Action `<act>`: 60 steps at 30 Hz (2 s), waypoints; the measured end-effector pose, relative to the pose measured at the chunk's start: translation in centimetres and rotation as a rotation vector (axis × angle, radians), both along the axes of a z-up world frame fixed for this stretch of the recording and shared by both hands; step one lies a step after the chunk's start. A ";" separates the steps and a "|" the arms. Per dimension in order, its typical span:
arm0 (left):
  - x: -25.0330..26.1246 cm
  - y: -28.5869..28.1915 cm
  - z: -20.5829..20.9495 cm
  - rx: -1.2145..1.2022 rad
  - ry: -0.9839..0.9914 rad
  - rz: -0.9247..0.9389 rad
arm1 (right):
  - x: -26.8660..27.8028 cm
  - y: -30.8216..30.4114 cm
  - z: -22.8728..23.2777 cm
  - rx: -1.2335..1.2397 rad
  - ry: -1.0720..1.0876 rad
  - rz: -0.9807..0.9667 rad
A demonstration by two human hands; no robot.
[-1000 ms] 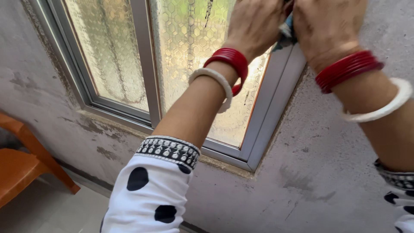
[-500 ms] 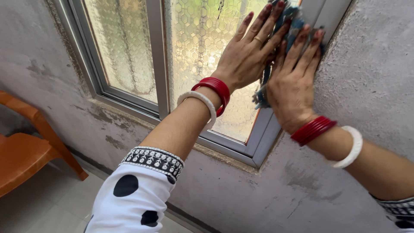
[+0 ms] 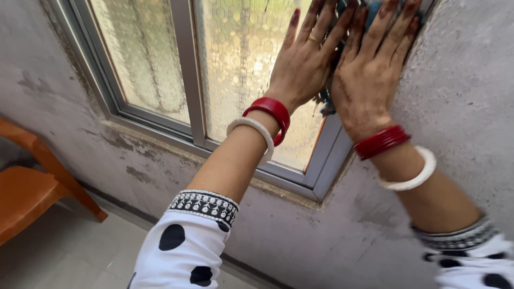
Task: The person uses a blue cloth to wipe the metal frame and textured glass of a window. They clean the lower track, vertical edges, and the glass surface with repetitive hand motions.
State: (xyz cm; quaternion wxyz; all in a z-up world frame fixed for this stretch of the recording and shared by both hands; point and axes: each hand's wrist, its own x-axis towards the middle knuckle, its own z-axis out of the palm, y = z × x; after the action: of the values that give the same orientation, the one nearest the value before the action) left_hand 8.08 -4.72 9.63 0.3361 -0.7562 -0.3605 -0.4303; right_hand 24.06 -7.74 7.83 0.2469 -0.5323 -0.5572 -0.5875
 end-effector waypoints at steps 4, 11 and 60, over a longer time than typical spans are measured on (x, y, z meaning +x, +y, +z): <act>0.4 0.6 -4.9 -0.135 0.008 0.042 | -1.5 -1.5 -4.3 -0.142 0.158 0.054; -1.2 1.9 -13.5 0.028 -0.045 -0.139 | -5.3 -2.9 -13.7 -0.245 0.446 0.203; -8.7 2.7 -24.0 -0.249 -0.228 -0.025 | -12.4 0.8 -21.3 -0.348 0.353 0.356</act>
State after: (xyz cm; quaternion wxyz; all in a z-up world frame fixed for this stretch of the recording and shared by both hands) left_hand -0.58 -2.04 -14.39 0.1912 -0.7427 -0.4375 -0.4695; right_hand 11.64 -6.94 -13.43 0.3441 -0.5543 -0.6826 -0.3292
